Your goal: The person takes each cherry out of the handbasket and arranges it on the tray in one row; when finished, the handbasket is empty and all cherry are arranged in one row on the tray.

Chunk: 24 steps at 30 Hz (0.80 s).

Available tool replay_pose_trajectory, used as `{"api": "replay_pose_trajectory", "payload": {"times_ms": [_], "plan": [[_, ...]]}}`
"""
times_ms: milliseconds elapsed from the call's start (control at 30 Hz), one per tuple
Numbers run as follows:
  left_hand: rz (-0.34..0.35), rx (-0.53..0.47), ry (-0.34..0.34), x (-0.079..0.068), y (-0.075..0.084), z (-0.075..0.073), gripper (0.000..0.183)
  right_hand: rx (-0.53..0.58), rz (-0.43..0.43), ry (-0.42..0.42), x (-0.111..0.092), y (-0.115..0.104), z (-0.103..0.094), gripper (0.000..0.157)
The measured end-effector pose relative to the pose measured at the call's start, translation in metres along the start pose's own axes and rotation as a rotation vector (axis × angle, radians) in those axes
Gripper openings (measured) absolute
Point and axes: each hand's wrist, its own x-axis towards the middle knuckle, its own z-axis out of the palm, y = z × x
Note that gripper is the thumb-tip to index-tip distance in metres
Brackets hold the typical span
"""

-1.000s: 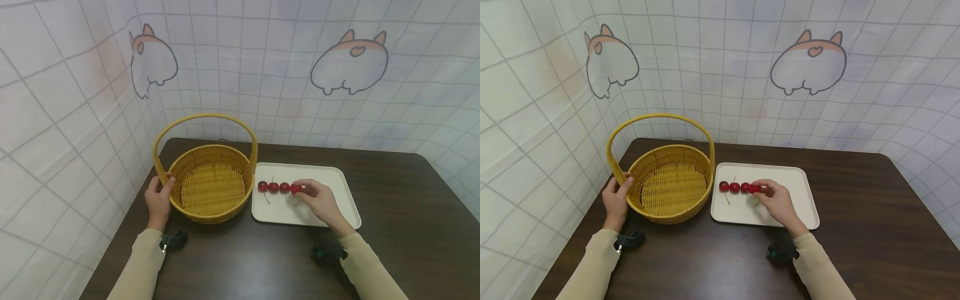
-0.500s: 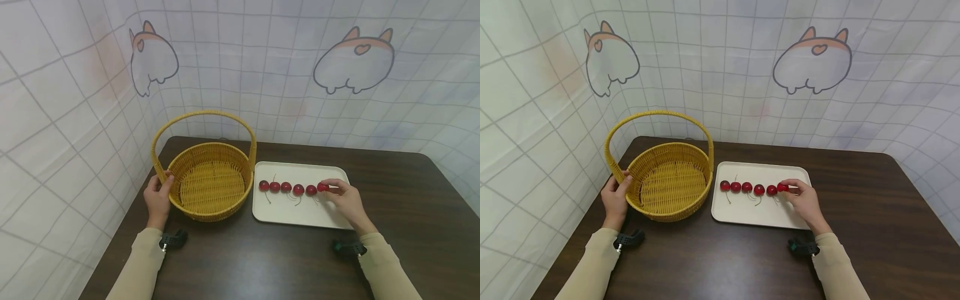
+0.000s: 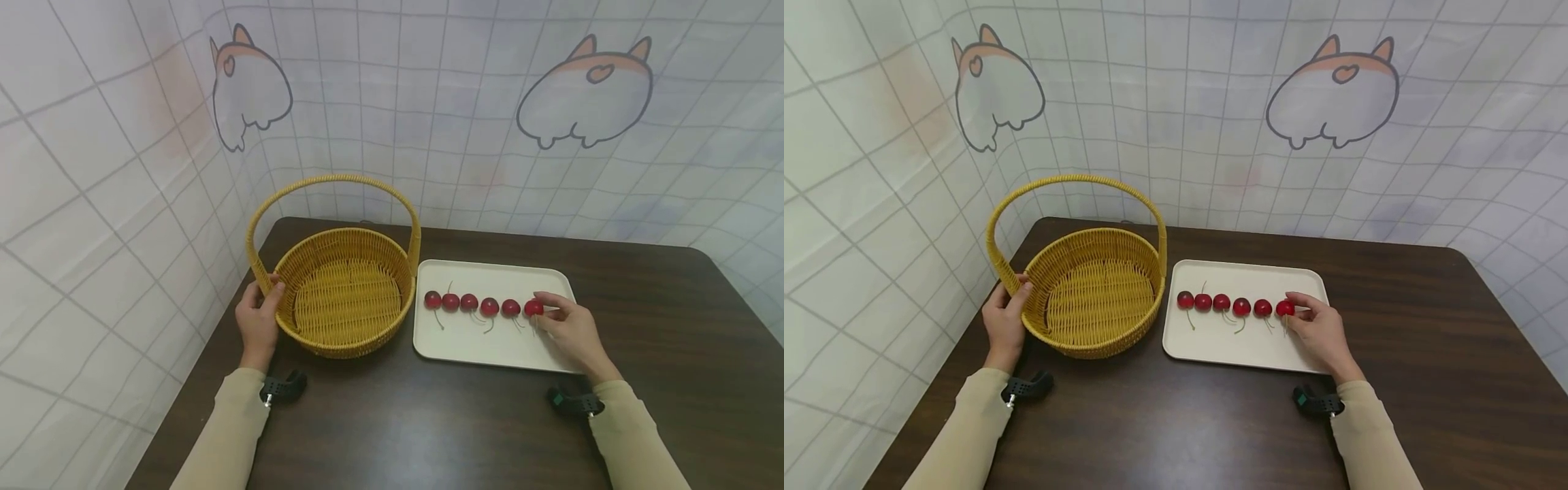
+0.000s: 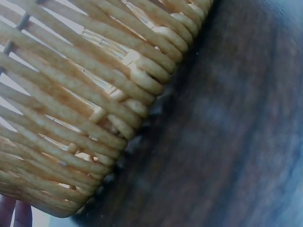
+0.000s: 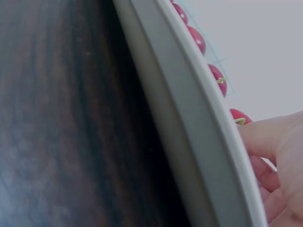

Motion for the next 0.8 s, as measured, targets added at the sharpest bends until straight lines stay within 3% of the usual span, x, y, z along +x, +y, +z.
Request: {"api": "replay_pose_trajectory", "payload": {"times_ms": [500,800], "plan": [[-0.010,-0.009,-0.010,0.0006,0.0017,0.0004,0.030,-0.033,0.010,0.000,0.0029,-0.0004,0.0019,0.040],[0.051,0.031,-0.009,0.0010,-0.0019,-0.0013,0.026,-0.022,0.009,0.002,0.0015,0.0014,0.0031,0.040]]}}
